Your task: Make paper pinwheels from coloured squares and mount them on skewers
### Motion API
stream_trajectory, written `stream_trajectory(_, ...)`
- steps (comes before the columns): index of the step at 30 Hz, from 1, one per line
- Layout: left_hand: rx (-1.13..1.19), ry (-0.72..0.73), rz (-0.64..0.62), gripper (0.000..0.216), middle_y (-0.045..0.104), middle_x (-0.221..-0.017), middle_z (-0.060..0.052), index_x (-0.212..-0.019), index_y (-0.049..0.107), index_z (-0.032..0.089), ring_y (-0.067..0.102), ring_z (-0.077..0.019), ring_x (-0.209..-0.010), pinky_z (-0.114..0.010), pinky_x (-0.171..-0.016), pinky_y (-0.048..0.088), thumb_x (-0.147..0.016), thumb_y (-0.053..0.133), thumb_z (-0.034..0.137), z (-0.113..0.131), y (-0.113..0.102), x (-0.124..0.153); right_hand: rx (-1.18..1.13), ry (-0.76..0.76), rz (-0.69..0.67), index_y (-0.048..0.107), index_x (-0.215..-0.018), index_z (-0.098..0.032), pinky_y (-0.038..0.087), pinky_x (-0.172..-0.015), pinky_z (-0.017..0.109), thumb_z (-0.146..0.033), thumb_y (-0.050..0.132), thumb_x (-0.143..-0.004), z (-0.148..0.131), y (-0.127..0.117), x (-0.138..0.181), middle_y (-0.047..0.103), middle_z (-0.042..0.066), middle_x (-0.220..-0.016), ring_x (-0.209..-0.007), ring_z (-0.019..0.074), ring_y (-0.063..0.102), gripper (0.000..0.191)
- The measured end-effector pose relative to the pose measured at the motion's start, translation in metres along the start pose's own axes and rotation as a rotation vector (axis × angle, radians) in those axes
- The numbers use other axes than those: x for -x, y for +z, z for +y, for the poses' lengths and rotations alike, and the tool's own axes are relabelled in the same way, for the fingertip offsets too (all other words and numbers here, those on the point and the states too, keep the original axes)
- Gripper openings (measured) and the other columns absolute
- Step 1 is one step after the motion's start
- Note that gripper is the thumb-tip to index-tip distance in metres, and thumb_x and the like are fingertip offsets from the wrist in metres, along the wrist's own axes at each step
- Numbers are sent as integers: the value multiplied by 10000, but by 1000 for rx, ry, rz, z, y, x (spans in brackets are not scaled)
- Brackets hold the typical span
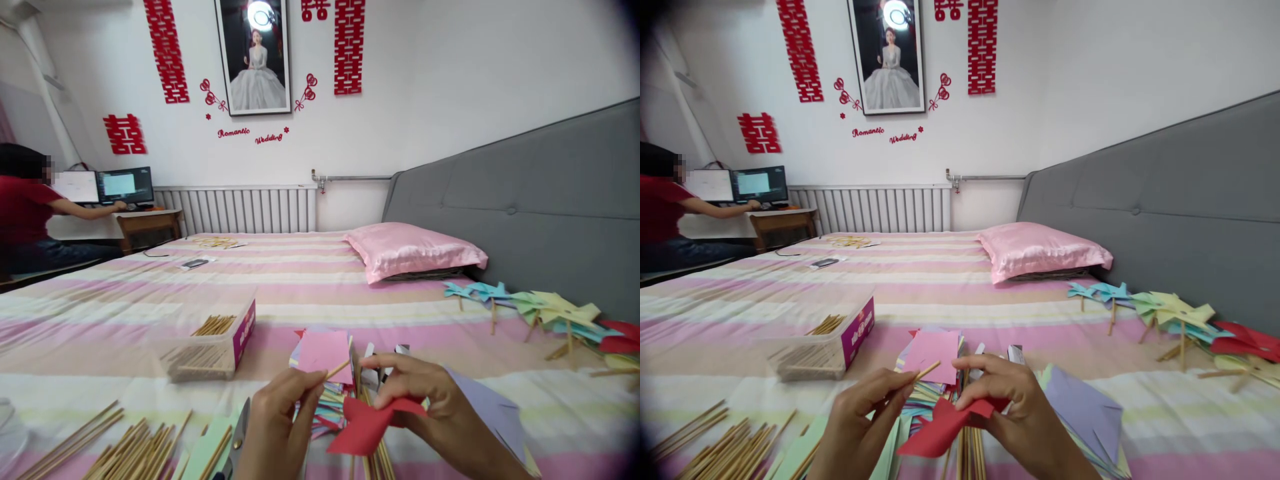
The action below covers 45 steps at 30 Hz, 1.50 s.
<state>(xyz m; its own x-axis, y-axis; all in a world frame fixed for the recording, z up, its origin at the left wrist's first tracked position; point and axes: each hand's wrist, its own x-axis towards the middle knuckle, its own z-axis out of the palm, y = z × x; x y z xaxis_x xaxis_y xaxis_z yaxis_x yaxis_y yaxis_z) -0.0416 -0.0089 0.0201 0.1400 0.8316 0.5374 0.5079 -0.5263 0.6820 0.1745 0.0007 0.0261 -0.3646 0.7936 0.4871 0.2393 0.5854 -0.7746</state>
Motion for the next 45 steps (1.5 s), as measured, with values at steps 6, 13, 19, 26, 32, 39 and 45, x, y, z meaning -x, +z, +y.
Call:
stream_trajectory(6, -95, 56, -204, 217, 666, -785, -47, -922, 654, 187, 602, -142, -707, -238, -628, 441, -827, 459, 177, 12, 0, -1, 141, -155, 4, 701, -794, -231, 500, -761, 241, -66, 567, -748, 5, 10, -2, 656, 62, -1044, -910, 171, 624, 217)
stream_trajectory(13, -55, 35, -253, 275, 676, -817, -40, -986, 649, 212, 604, -145, -733, -244, -662, 438, -823, 440, 141, 22, -2, -1, 112, -253, 55, 694, -838, -226, 526, -722, 243, -112, 588, -764, 5, 13, -4, 699, 52, -886, -818, 171, 653, 172)
stream_trajectory(19, -58, 14, -257, 263, 672, -812, -43, -954, 656, 199, 597, -143, -731, -240, -659, 429, -830, 431, 142, 19, 0, 0, 87, -217, 90, 699, -830, -224, 527, -710, 238, -126, 632, -739, 5, 13, -3, 702, 57, -896, -805, 173, 655, 150)
stream_trajectory(26, -62, 26, -247, 273, 671, -804, -40, -978, 655, 204, 597, -139, -727, -238, -652, 431, -834, 430, 146, 19, 3, 0, 66, -200, 91, 701, -795, -215, 523, -712, 228, -121, 644, -728, 5, 12, -4, 699, 56, -890, -797, 165, 656, 129)
stream_trajectory(32, -69, 31, -246, 289, 663, -795, -47, -1005, 649, 201, 592, -143, -713, -246, -638, 428, -829, 429, 136, 18, 4, -2, 72, -203, 95, 697, -809, -212, 523, -709, 242, -120, 651, -721, 8, 12, -2, 697, 62, -887, -794, 171, 654, 136)
stream_trajectory(39, -55, 24, -235, 279, 664, -777, -58, -980, 661, 188, 593, -154, -699, -251, -628, 425, -826, 434, 138, 20, 4, -2, 72, -200, 110, 697, -804, -220, 529, -701, 256, -137, 654, -719, 8, 13, -5, 698, 61, -876, -789, 180, 656, 126)
stream_trajectory(45, -41, 25, -249, 284, 669, -797, -49, -987, 657, 204, 595, -151, -720, -251, -646, 424, -823, 437, 133, 18, 5, -1, 51, -200, 108, 697, -815, -228, 526, -692, 244, -137, 650, -725, 8, 13, -3, 698, 54, -868, -777, 173, 655, 136)
